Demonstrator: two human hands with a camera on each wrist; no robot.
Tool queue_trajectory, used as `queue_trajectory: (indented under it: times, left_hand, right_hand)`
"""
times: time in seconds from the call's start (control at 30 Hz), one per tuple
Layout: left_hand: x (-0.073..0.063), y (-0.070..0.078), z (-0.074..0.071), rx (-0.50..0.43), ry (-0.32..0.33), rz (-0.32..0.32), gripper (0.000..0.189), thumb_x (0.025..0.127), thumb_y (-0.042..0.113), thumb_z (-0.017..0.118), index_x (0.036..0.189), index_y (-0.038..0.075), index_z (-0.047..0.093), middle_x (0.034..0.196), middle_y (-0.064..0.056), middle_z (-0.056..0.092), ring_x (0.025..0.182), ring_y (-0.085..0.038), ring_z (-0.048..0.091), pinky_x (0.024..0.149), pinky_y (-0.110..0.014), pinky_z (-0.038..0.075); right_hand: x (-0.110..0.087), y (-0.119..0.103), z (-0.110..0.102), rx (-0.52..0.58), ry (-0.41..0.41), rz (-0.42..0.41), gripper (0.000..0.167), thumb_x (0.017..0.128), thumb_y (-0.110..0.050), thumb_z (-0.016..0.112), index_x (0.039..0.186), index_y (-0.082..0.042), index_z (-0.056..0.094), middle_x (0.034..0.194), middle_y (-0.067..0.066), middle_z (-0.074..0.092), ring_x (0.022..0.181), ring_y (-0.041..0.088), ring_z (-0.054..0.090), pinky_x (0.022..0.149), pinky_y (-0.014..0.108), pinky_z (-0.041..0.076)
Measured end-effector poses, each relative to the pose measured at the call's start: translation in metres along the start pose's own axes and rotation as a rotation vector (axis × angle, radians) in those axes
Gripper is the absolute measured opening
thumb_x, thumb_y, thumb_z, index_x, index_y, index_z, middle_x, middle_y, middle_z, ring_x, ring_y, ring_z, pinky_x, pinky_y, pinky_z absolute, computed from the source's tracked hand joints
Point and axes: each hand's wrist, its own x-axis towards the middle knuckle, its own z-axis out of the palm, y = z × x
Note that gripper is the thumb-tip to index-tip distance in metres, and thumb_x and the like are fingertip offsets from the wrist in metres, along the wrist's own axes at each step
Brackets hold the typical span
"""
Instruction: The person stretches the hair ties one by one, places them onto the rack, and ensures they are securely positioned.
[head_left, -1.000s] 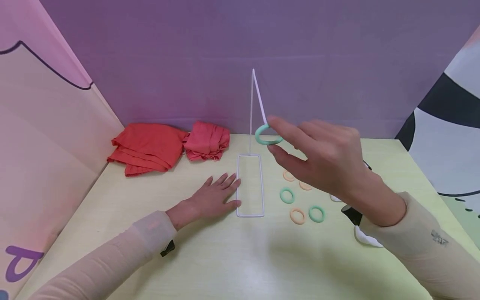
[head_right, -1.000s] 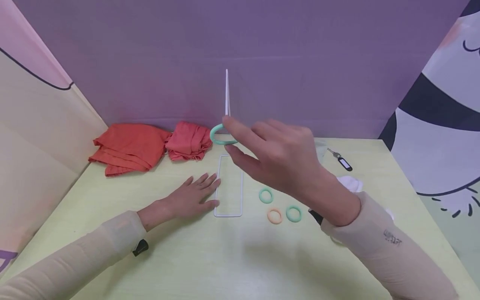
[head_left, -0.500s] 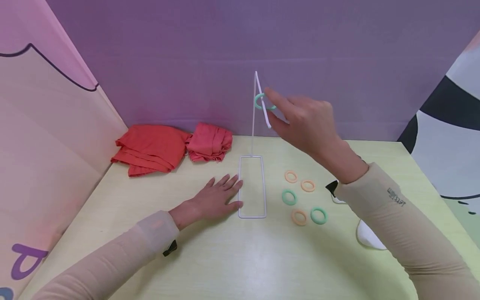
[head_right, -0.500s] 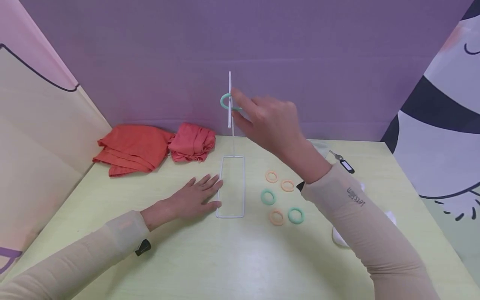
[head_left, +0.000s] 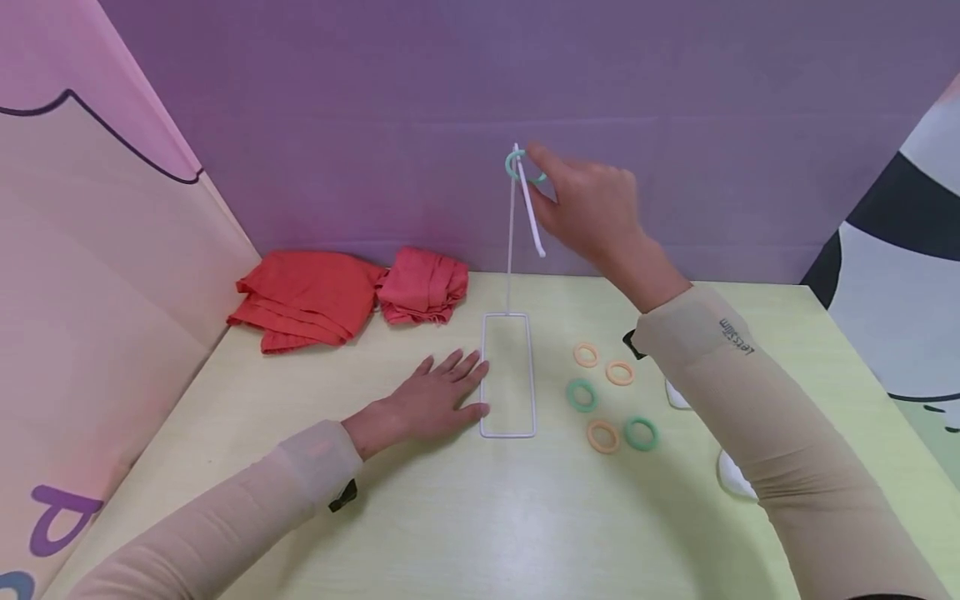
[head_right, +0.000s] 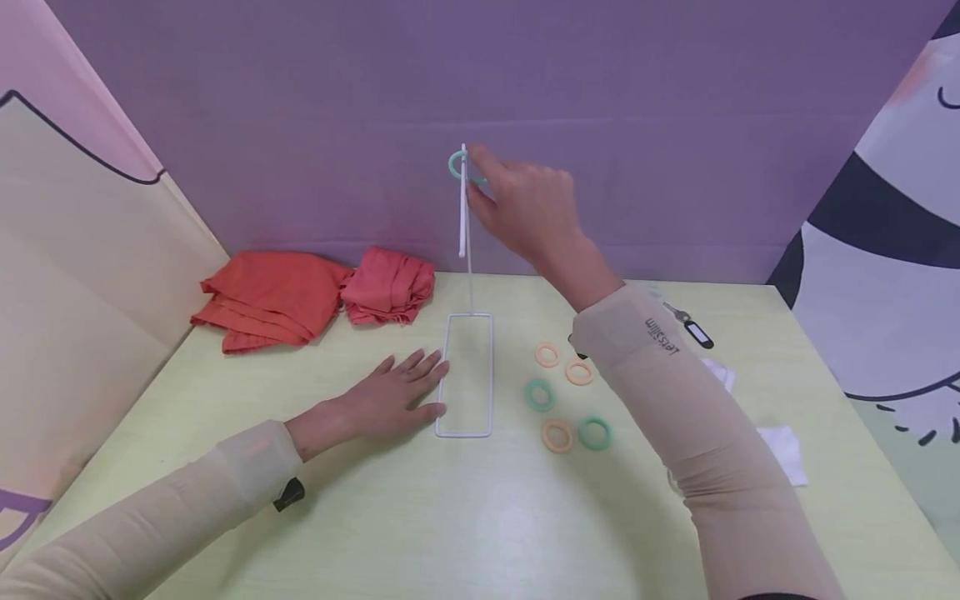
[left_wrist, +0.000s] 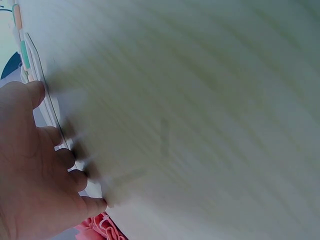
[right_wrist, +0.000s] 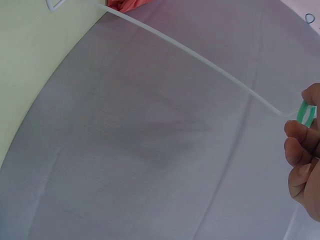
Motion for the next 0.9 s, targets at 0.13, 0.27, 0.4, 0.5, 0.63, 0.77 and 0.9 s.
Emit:
queue_trajectory:
  times: [0.13,0.27,0.4,0.5,0.63,0.77,0.9]
  left_hand:
    - [0.001,0.000,0.000,0.007,-0.001,-0.001,0.076,0.102,0.060,0.039,0.162,0.023,0.013,0.171,-0.001,0.009,0.158,-0.029,0.005,0.124,-0.060,0.010]
    - [0.000,0.000,-0.001,0.009,-0.007,-0.007,0.076,0.102,0.060,0.040,0.162,0.023,0.013,0.170,-0.001,0.009,0.158,-0.029,0.005,0.124,-0.060,0.011]
    - [-0.001,0.002,-0.002,0.009,-0.009,-0.011,0.076,0.102,0.060,0.040,0.162,0.023,0.013,0.170,-0.001,0.009,0.158,-0.029,0.006,0.124,-0.060,0.011]
    - [-0.003,0.003,-0.003,0.009,-0.012,-0.009,0.076,0.102,0.059,0.040,0.162,0.022,0.013,0.171,-0.001,0.009,0.158,-0.030,0.006,0.124,-0.061,0.011]
    - [-0.004,0.003,-0.005,0.011,-0.013,-0.008,0.076,0.102,0.059,0.039,0.162,0.021,0.013,0.171,-0.002,0.008,0.158,-0.030,0.005,0.124,-0.061,0.011]
    - [-0.003,0.002,-0.005,0.019,-0.006,-0.014,0.076,0.102,0.059,0.039,0.163,0.021,0.013,0.171,-0.002,0.008,0.158,-0.030,0.005,0.124,-0.061,0.010]
    - [-0.002,0.002,-0.004,0.014,-0.006,-0.012,0.076,0.102,0.059,0.039,0.163,0.021,0.012,0.171,-0.002,0.008,0.158,-0.030,0.005,0.124,-0.062,0.011]
  right_hand:
    - [0.000,0.004,0.006,0.015,-0.012,0.028,0.025,0.099,-0.032,0.058,0.116,-0.016,0.068,0.052,0.006,0.048,0.042,0.025,0.036,0.043,0.031,0.017]
    - [0.000,0.006,0.009,0.021,-0.026,0.040,0.026,0.098,-0.031,0.060,0.117,-0.016,0.069,0.054,0.006,0.055,0.043,0.027,0.043,0.041,0.032,0.022]
    - [-0.002,0.006,0.005,0.003,-0.060,0.046,0.034,0.097,-0.036,0.060,0.123,-0.015,0.067,0.055,0.007,0.057,0.045,0.029,0.048,0.039,0.037,0.029]
    - [-0.007,0.006,-0.007,0.010,-0.133,0.083,0.043,0.096,-0.042,0.059,0.131,-0.018,0.064,0.058,0.007,0.059,0.049,0.030,0.053,0.041,0.043,0.036]
    - [-0.017,0.011,-0.028,0.084,-0.349,0.193,0.053,0.094,-0.048,0.062,0.142,-0.026,0.056,0.065,0.004,0.065,0.058,0.028,0.059,0.050,0.047,0.042]
    - [-0.035,0.018,-0.040,0.148,-0.664,0.286,0.060,0.093,-0.054,0.063,0.147,-0.031,0.051,0.069,-0.003,0.067,0.065,0.022,0.062,0.056,0.043,0.044]
    - [-0.071,0.026,-0.038,0.160,-0.917,0.253,0.061,0.092,-0.055,0.063,0.146,-0.028,0.054,0.065,-0.005,0.065,0.063,0.017,0.060,0.049,0.036,0.040]
